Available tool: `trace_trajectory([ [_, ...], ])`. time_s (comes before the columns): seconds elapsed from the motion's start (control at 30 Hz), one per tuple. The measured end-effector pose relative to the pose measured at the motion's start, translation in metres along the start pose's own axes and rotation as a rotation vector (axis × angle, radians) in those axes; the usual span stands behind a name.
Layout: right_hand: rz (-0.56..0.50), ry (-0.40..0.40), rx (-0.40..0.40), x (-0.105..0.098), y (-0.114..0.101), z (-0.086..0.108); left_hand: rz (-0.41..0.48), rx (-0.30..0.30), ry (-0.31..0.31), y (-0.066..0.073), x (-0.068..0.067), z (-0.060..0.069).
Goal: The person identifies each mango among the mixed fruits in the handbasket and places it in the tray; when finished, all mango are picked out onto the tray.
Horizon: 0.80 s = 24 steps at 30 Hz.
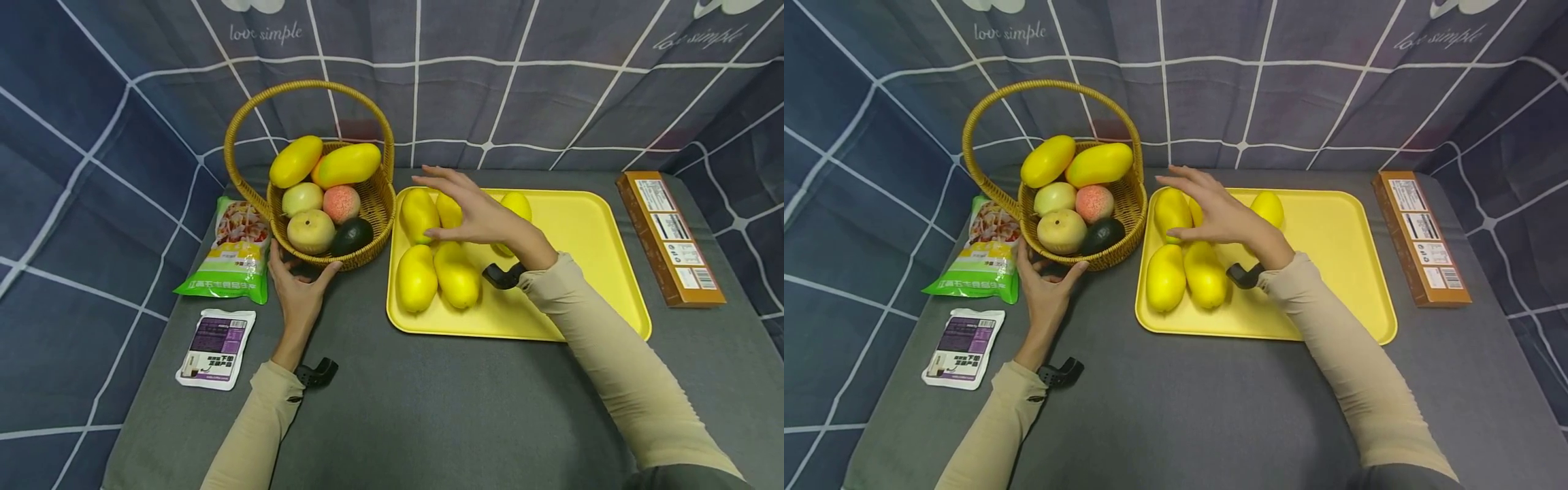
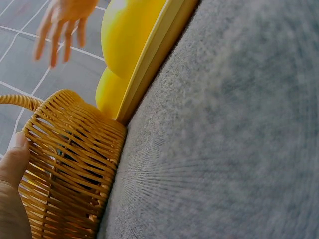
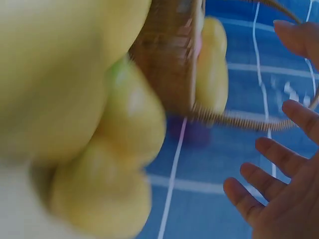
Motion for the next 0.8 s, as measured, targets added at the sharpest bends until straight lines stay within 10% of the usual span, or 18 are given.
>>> trace_trajectory([
  [0.8,0.046,-0.100,-0.085,0.059,-0.034,-0.143,0.008,0.040,-0.003,-0.002,0.001,0.000],
])
Point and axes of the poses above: each hand's wrist, its own z-axis away from the middle knuckle, its own x-axis out of the palm, y = z × x, the point moved 3 cm from there along -z, towards the middle knuckle, and after that the axes turned 5 degrees about y, right-handed, at the moved point
